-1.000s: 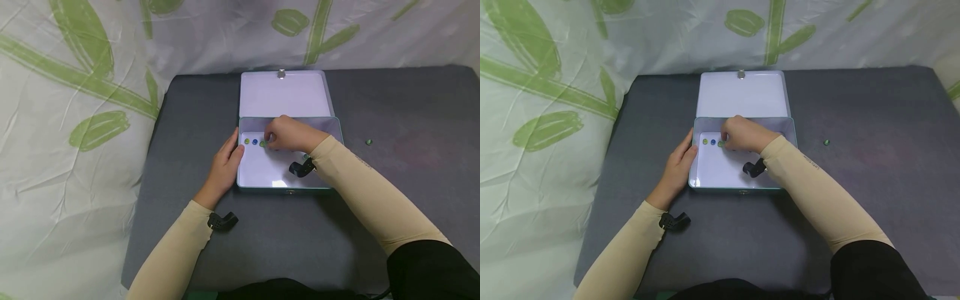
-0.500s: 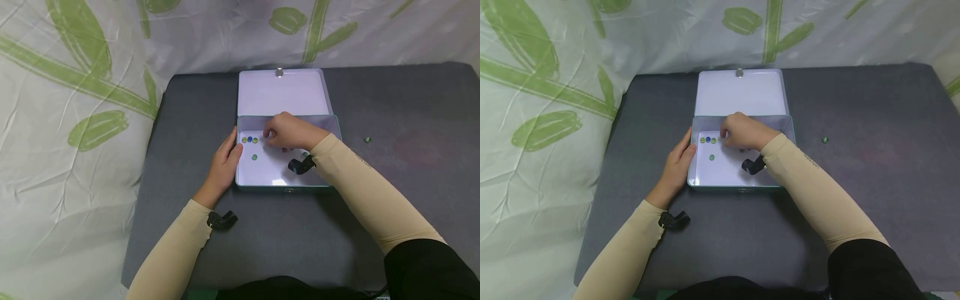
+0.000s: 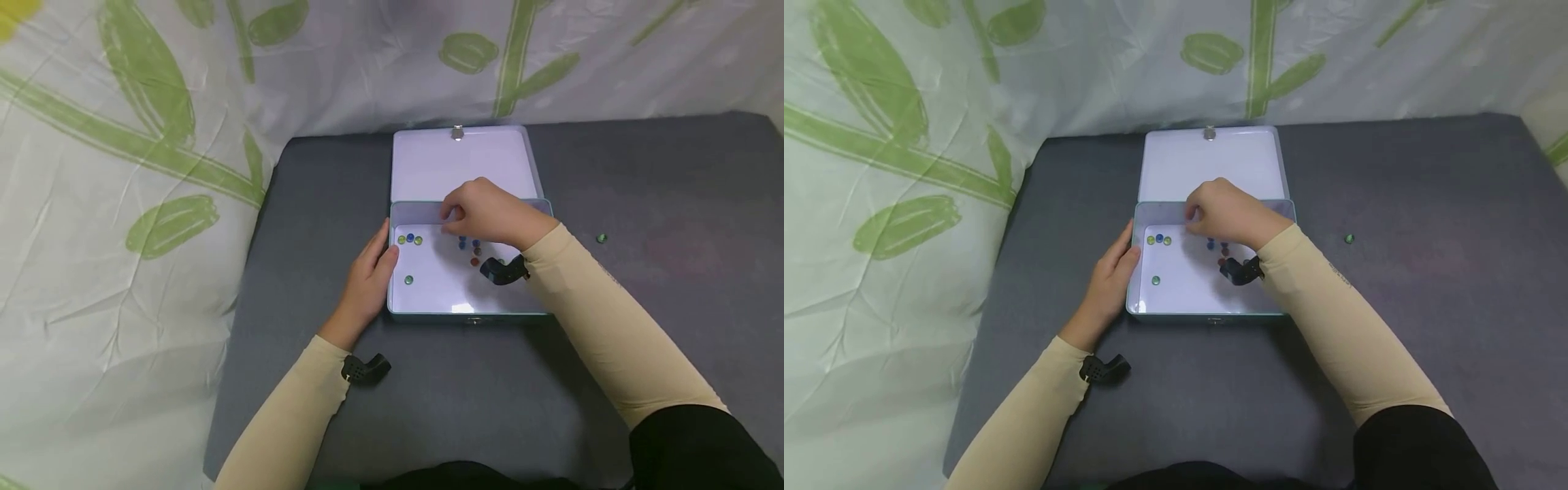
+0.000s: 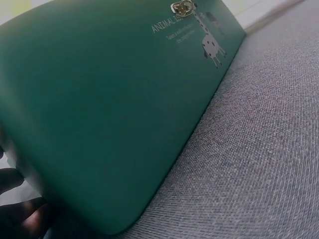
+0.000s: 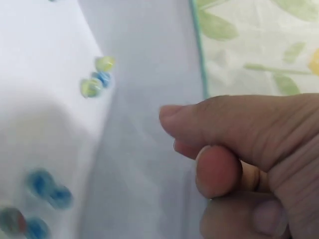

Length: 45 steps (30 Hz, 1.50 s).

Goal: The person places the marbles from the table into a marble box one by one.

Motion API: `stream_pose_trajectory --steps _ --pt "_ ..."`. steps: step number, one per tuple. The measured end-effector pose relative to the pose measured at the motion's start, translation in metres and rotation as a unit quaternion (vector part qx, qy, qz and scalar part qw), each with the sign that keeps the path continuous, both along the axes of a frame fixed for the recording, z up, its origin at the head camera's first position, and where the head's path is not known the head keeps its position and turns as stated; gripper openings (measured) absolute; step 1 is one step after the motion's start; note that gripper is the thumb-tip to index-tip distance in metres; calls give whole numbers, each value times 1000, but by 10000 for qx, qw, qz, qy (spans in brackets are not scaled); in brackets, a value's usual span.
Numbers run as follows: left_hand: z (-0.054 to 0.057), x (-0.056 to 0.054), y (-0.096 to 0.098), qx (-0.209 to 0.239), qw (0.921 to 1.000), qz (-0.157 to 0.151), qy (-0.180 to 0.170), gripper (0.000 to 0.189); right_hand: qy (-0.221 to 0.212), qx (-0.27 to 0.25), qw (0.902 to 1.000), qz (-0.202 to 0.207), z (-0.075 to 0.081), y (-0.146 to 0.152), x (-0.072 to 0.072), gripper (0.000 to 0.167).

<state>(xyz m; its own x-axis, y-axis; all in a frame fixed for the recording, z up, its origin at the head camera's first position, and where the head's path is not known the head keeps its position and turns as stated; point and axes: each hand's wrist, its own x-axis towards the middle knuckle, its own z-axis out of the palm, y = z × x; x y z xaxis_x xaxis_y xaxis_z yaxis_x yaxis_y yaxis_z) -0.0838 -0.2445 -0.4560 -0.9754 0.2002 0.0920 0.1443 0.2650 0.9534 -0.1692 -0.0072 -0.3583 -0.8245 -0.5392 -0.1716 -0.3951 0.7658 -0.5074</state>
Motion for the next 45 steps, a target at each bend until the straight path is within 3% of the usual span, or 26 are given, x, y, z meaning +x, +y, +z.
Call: stream_pose_trajectory --steps 7,20,33,45 --pt "-1 0 -4 28 10000 -53 79 59 86 -185 9995 -244 17 17 7 17" --pt "-2 -5 -9 19 9999 17 129 58 471 156 9951 -852 37 68 19 22" --pt "-3 -7 -17 -92 9999 89 18 58 74 95 9838 -1787 25 130 31 34" --pt "-1 -8 -22 -36 9999 99 48 58 -67 312 9782 -2050 4 172 42 40"
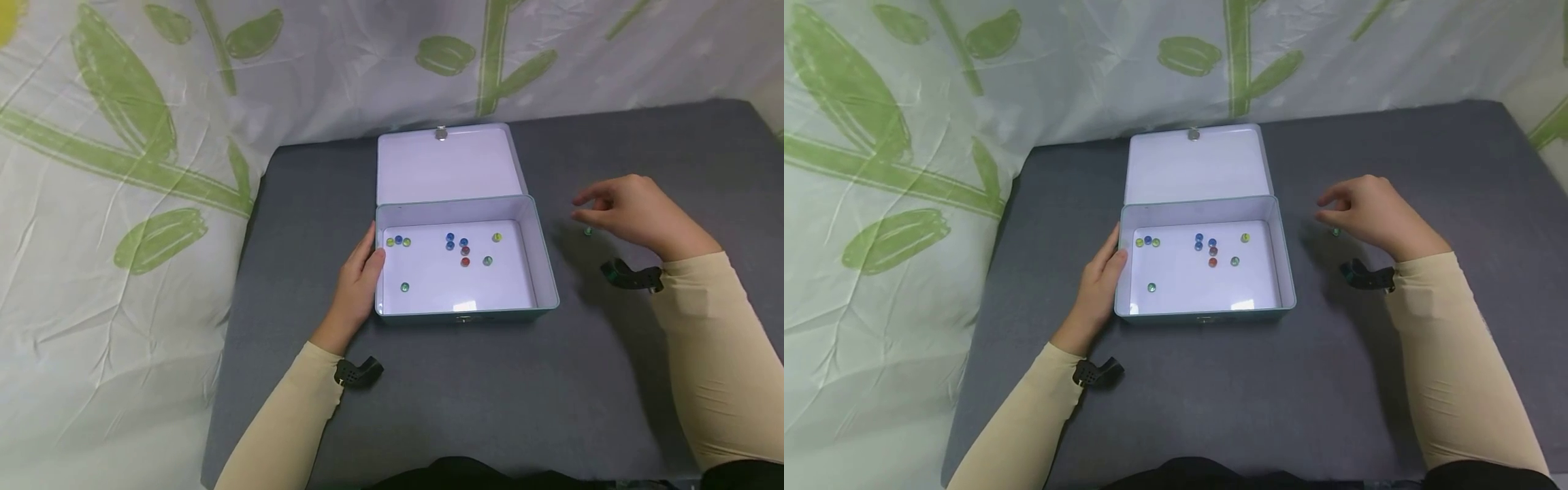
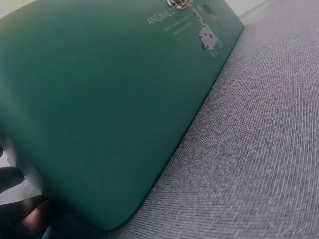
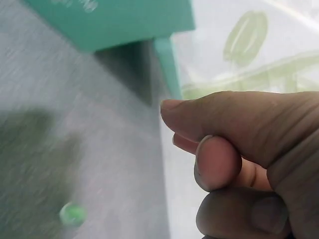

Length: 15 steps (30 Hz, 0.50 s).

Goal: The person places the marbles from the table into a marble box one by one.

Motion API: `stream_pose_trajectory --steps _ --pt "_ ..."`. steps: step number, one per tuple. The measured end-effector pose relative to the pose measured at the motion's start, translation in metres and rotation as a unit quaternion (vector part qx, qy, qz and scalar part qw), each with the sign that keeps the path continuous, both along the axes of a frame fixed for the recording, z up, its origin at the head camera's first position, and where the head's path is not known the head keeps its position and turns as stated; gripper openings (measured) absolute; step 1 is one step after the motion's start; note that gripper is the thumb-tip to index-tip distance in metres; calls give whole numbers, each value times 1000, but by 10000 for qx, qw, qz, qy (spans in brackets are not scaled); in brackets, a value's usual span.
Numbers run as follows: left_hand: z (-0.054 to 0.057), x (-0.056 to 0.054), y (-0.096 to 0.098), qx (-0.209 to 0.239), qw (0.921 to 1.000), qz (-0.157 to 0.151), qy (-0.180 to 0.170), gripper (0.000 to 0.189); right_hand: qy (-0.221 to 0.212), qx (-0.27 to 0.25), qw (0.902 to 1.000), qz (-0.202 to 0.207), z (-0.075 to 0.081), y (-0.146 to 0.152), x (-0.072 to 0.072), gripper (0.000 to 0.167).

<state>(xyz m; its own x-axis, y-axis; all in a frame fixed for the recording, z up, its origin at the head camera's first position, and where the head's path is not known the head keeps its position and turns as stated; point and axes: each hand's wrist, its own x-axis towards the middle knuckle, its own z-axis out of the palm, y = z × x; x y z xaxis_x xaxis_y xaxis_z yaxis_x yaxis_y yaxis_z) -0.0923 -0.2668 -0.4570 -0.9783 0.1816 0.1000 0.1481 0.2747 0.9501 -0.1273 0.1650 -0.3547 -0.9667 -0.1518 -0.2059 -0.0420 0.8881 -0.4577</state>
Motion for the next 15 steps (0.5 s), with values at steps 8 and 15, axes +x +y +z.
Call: stream_pose_trajectory --steps 8,15 --pt "-2 -1 0 27 10000 2 -18 58 -109 -16 9999 -124 -20 18 7 39" --pt "-3 -1 0 37 10000 -24 -6 58 -2 81 10000 -38 -34 29 12 35"
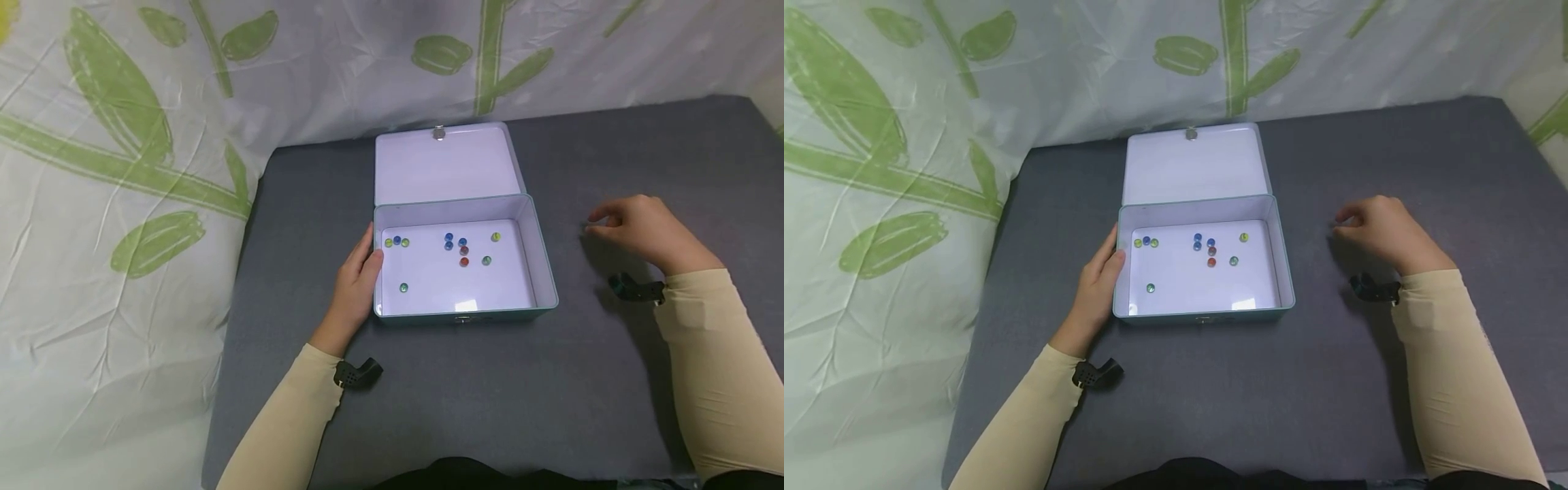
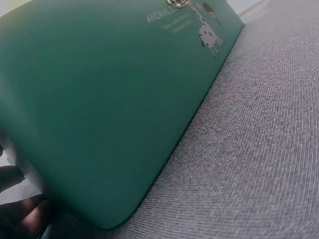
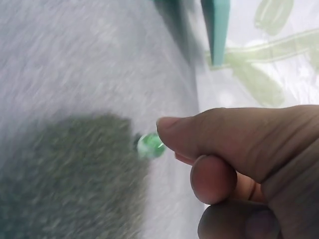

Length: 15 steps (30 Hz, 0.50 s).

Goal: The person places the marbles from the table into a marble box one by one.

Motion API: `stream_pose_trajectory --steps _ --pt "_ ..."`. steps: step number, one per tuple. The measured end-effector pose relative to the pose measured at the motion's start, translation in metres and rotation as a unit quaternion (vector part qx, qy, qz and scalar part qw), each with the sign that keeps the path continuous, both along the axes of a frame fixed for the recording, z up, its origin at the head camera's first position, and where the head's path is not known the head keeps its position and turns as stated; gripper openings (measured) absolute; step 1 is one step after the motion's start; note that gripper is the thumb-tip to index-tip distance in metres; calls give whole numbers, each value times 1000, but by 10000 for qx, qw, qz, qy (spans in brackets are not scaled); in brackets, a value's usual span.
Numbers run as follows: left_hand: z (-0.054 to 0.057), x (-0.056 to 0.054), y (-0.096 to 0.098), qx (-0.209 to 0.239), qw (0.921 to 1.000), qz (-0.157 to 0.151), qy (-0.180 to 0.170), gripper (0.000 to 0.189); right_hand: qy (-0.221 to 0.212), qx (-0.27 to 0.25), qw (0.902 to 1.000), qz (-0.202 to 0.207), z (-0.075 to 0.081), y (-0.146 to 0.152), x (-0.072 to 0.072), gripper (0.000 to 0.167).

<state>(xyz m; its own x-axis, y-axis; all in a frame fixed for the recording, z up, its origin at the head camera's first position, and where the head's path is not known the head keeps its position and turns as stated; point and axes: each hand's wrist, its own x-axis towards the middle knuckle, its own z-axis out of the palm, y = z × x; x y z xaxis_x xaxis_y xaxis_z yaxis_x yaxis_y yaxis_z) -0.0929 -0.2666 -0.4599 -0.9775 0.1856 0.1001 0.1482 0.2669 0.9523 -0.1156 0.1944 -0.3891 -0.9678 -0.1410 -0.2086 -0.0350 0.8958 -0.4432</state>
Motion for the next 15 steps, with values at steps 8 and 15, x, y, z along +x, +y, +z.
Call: stream_pose_trajectory --steps 8,15 --pt "1 1 -1 6 10000 -5 -11 59 40 -17 10000 -62 -13 7 0 30" --pt "1 1 0 -60 10000 28 72 58 185 -16 9998 -28 -18 7 0 29"
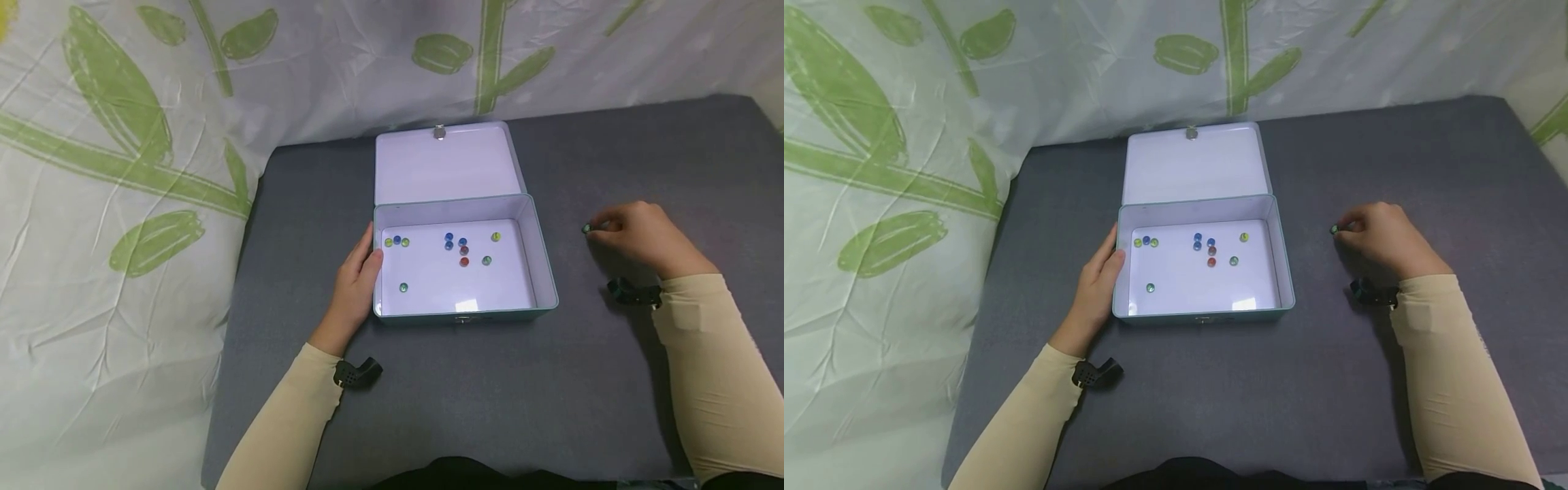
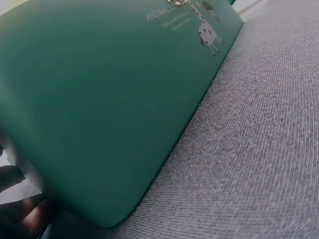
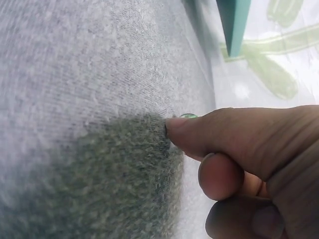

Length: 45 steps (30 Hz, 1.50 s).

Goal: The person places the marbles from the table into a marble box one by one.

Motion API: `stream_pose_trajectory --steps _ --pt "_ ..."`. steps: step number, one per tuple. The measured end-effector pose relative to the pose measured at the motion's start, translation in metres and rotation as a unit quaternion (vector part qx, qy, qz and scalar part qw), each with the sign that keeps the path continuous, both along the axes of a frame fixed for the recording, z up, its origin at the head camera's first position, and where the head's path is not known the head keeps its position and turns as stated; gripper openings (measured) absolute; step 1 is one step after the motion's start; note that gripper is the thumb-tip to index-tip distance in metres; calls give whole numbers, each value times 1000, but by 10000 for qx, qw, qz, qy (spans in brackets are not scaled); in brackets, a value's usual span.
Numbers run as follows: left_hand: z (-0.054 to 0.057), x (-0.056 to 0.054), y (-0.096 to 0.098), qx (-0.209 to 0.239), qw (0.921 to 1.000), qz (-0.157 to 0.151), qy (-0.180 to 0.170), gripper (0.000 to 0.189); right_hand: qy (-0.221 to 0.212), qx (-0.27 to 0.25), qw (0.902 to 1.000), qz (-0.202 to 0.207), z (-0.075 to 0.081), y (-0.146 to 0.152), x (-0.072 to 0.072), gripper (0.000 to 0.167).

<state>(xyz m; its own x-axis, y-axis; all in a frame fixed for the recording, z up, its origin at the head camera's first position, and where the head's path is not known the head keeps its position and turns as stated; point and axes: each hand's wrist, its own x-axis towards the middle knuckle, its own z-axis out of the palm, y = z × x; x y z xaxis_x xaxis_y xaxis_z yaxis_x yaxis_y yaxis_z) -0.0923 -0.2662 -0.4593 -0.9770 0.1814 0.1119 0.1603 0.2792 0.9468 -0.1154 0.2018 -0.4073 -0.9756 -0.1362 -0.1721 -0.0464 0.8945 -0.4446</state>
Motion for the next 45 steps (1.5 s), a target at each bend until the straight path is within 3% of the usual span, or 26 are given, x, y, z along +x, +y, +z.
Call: stream_pose_trajectory --steps 11,25,33,37,45 --pt "2 0 -4 54 9999 61 88 58 172 -18 9998 138 11 -18 -7 27" --pt "6 -3 -7 -36 9998 95 188 57 793 -67 9955 522 64 -76 -10 24" --pt "5 -5 -7 27 9999 -10 138 58 959 -131 9904 983 87 -126 -22 18" --pt "4 -3 -7 58 9999 -7 103 57 886 -237 9872 1307 88 -155 -30 15" --pt "2 0 -2 96 9999 -68 14 58 215 -462 9774 2053 67 -206 -45 13"
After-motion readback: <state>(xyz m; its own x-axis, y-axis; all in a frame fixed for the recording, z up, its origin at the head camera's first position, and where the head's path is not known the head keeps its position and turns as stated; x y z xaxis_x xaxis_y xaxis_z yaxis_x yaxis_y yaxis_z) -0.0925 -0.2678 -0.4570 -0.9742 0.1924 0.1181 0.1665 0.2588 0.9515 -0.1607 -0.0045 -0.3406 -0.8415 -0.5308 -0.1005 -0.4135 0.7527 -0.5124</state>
